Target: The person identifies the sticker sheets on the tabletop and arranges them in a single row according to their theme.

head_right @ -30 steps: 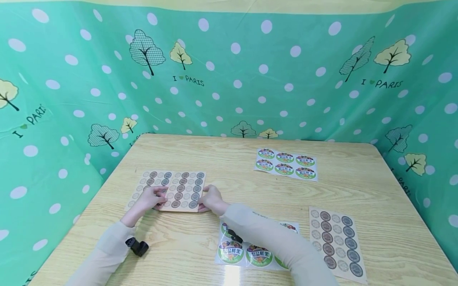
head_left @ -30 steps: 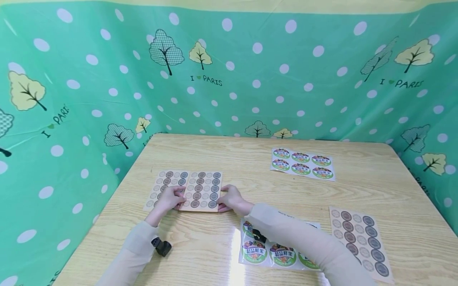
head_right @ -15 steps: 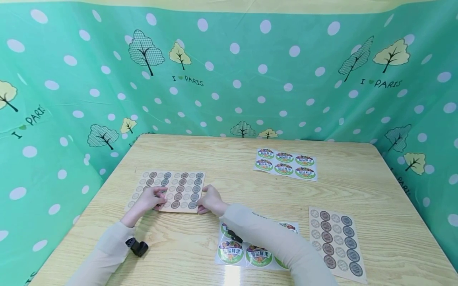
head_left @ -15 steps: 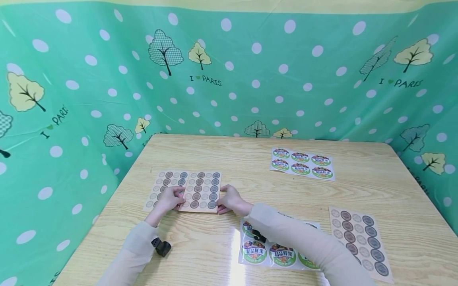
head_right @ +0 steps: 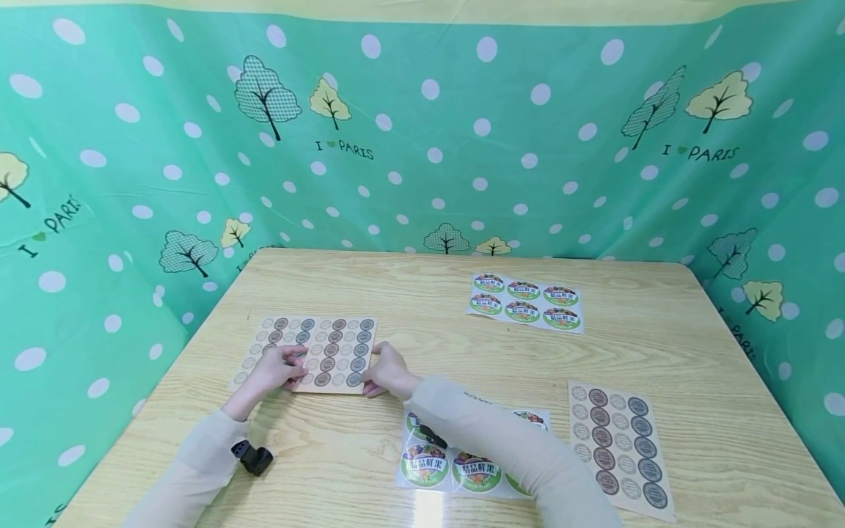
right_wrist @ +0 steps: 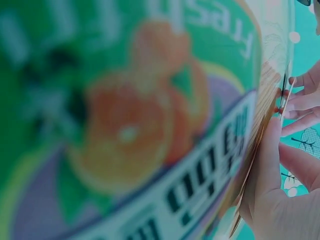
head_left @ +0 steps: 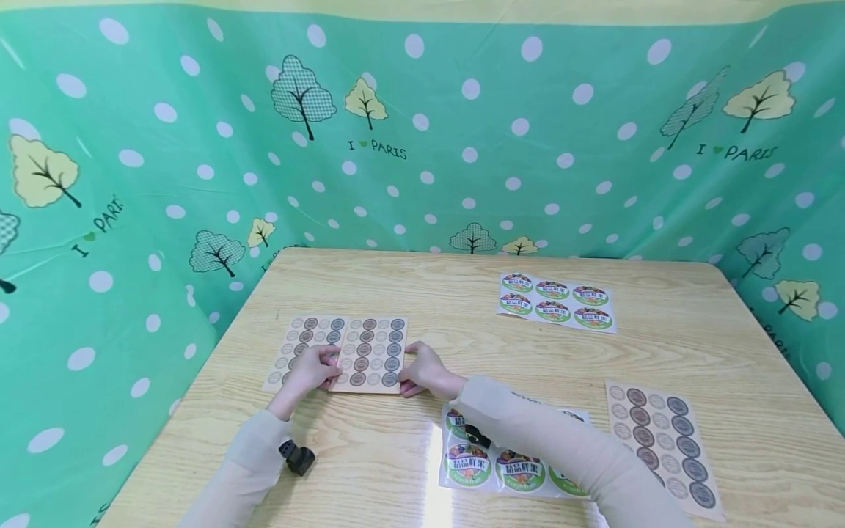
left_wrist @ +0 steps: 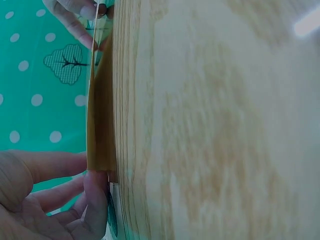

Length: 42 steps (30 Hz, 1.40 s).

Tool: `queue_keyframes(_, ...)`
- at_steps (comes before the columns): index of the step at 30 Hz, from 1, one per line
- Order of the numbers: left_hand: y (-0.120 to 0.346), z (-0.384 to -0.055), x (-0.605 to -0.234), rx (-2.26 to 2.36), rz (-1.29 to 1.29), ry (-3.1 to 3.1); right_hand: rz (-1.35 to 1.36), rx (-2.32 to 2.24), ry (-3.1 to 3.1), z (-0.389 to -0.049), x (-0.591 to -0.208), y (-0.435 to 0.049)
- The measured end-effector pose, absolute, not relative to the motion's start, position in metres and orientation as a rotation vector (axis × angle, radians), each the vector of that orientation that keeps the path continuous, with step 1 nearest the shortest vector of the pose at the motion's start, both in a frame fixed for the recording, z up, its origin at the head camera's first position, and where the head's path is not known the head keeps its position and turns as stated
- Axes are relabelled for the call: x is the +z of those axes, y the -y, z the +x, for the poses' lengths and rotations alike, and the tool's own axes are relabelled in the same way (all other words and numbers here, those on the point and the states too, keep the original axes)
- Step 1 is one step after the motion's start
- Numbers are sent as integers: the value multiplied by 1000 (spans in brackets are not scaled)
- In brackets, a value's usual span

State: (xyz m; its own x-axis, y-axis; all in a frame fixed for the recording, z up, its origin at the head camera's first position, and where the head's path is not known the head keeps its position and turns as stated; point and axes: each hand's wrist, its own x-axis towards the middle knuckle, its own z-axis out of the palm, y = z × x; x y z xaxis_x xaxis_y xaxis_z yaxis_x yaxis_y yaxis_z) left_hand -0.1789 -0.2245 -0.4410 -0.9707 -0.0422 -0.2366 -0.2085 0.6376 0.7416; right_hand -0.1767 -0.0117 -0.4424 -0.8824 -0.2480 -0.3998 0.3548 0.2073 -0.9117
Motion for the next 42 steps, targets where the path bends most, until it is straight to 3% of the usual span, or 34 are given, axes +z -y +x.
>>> queue_keyframes(11,224,-177,-435,1350,-211,-2655,37,-1671,-2028,-174,-431,-3)
queue_keyframes(32,197,-172,-421,1330,92,-2775,-426,-1419,-2137,-168,-408,-54)
queue_keyframes(42,185,-170,-421,1367,352,-2700,-677,-1335,-2234,-165,-401,-83)
